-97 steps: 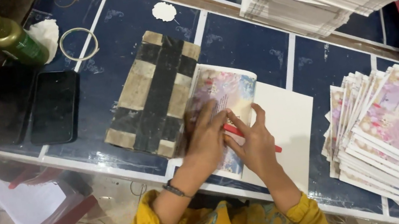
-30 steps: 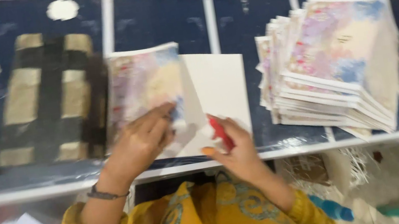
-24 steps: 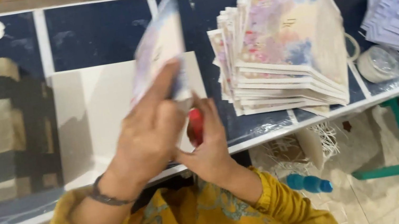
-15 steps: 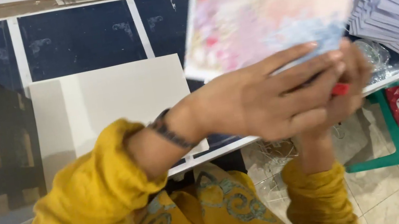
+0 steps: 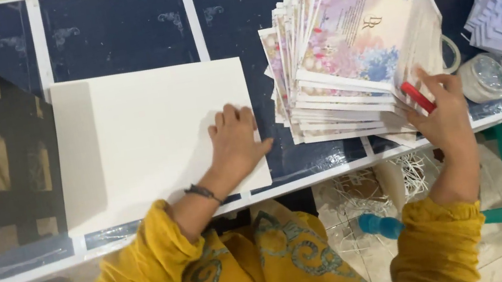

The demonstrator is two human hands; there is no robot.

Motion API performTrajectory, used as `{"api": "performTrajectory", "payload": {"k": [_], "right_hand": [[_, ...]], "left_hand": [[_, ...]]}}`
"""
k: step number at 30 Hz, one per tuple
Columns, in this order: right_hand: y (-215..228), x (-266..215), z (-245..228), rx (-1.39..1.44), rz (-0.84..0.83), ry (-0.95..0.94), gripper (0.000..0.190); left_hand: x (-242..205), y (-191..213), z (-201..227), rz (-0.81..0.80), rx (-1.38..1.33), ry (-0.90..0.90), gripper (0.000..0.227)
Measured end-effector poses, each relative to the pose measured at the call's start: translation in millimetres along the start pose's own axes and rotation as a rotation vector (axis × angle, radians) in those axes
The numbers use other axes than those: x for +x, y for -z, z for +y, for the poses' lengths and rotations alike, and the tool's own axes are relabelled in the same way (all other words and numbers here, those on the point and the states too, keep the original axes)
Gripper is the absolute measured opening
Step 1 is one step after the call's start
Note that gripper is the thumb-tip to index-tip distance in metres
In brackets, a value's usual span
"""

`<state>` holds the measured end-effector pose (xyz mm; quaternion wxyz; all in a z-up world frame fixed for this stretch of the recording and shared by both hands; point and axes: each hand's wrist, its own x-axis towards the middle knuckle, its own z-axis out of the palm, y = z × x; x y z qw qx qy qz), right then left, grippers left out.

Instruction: The person places a printed card onto a white backing sheet on a table, smooths it down, and then stacks it with other completed cards. This process is repeated multiple times.

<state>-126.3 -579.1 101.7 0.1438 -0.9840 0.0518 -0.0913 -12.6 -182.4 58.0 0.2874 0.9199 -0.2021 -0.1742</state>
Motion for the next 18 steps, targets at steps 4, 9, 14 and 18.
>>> {"api": "performTrajectory", "payload": {"k": [4, 9, 14, 18], "right_hand": [[11.0, -15.0, -45.3, 0.055, 0.219, 0.033, 0.071], [6.3, -32.9, -94.6, 0.339, 0.221, 0.009, 0.063], [9.3, -24.5, -146.2, 0.359, 0.142, -0.017, 0.052], [-29.5, -6.2, -182.4, 0.489, 0.069, -0.063, 0.042]], "left_hand": [[-3.1, -36.4, -14.0, 0.167, -0.026, 0.032, 0.043], [-5.4, -25.0, -12.2, 0.141, -0.199, 0.057, 0.028], [-2.4, -23.8, -22.4, 0.098, -0.339, 0.047, 0.033], [-35.3, 20.2, -37.9, 0.168, -0.672, -0.153, 0.056]]}}
